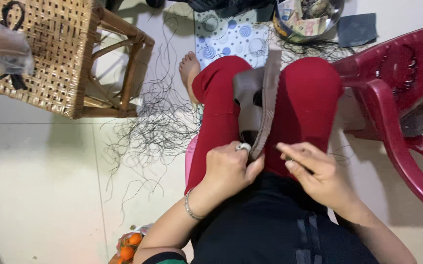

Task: The person sits on the floor and sews a brown sandal using a needle and thread. They repeatedly pull the thread through the sole and upper of the sandal, occasionally using a small tool to assist with the stitching process.

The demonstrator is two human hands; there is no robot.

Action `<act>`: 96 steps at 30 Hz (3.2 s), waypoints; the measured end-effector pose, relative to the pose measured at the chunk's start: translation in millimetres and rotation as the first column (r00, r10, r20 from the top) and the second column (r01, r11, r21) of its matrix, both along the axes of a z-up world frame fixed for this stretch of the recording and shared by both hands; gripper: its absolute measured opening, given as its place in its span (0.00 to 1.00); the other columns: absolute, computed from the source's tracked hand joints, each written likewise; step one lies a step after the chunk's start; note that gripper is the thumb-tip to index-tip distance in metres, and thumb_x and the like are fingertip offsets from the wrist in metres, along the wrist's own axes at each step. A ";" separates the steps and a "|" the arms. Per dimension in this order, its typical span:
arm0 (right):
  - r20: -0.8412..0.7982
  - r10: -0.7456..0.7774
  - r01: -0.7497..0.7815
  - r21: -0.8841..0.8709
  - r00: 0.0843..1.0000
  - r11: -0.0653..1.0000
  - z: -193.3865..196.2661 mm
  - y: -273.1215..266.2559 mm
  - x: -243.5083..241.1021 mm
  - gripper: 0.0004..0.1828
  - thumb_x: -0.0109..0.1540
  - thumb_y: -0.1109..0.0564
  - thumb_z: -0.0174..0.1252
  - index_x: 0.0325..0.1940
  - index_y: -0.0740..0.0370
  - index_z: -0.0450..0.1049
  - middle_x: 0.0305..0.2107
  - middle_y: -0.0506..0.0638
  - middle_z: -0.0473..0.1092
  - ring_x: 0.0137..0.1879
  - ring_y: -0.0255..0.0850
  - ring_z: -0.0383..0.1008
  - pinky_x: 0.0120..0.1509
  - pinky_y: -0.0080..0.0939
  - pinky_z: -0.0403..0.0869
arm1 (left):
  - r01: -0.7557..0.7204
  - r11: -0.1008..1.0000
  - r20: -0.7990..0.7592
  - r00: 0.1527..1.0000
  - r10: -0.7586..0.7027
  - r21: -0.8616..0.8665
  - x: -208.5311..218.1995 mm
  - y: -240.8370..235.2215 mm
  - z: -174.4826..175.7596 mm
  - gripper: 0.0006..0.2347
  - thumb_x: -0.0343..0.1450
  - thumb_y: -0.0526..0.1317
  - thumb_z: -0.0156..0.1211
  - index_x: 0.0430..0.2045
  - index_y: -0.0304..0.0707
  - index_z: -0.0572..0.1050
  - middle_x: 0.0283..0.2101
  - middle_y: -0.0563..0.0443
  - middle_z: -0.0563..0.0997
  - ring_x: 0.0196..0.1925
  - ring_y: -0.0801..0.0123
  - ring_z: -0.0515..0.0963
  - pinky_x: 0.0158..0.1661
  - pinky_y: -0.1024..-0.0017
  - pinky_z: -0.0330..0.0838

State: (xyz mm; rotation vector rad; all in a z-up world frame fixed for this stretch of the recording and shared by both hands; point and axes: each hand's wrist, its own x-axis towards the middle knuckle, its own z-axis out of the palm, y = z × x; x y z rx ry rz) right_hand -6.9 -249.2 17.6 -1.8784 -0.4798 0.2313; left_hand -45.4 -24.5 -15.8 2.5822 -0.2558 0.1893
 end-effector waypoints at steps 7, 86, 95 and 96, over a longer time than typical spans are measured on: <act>0.019 0.095 -0.095 -0.012 0.995 0.995 -8.7 22.6 -7.7 0.17 0.63 0.63 0.58 0.56 0.63 0.81 0.32 0.52 0.78 0.32 0.41 0.81 0.34 0.37 0.81 | -0.143 0.908 -0.277 0.960 0.031 -0.395 -13.2 16.4 15.8 0.23 0.67 0.52 0.65 0.08 0.32 0.69 0.13 0.40 0.68 0.21 0.38 0.77 0.20 0.57 0.70; 0.226 0.178 -0.166 -0.070 0.958 0.984 -47.3 11.1 -24.2 0.24 0.64 0.61 0.61 0.62 0.73 0.68 0.53 0.64 0.76 0.52 0.51 0.83 0.58 0.44 0.84 | -0.281 0.503 -0.484 0.809 -0.334 -0.817 -17.7 34.2 1.1 0.06 0.71 0.38 0.67 0.30 0.42 0.74 0.37 0.56 0.77 0.42 0.73 0.75 0.48 0.73 0.68; -0.042 -0.027 0.026 -0.013 0.999 1.000 -59.9 11.3 -32.4 0.26 0.56 0.62 0.68 0.59 0.69 0.76 0.37 0.56 0.82 0.43 0.49 0.85 0.44 0.49 0.80 | -0.542 0.352 -0.643 0.693 -0.327 -0.763 -32.8 63.3 -19.9 0.07 0.69 0.35 0.70 0.31 0.29 0.79 0.20 0.53 0.75 0.24 0.75 0.73 0.27 0.79 0.68; -0.077 -0.058 0.060 0.014 0.995 0.998 -59.7 13.0 -33.0 0.25 0.55 0.63 0.69 0.58 0.68 0.77 0.37 0.55 0.83 0.43 0.44 0.85 0.47 0.45 0.80 | -0.495 0.447 -0.650 0.690 -0.319 -0.745 -25.9 71.3 -7.7 0.09 0.68 0.36 0.71 0.34 0.28 0.81 0.22 0.51 0.77 0.27 0.74 0.74 0.30 0.77 0.70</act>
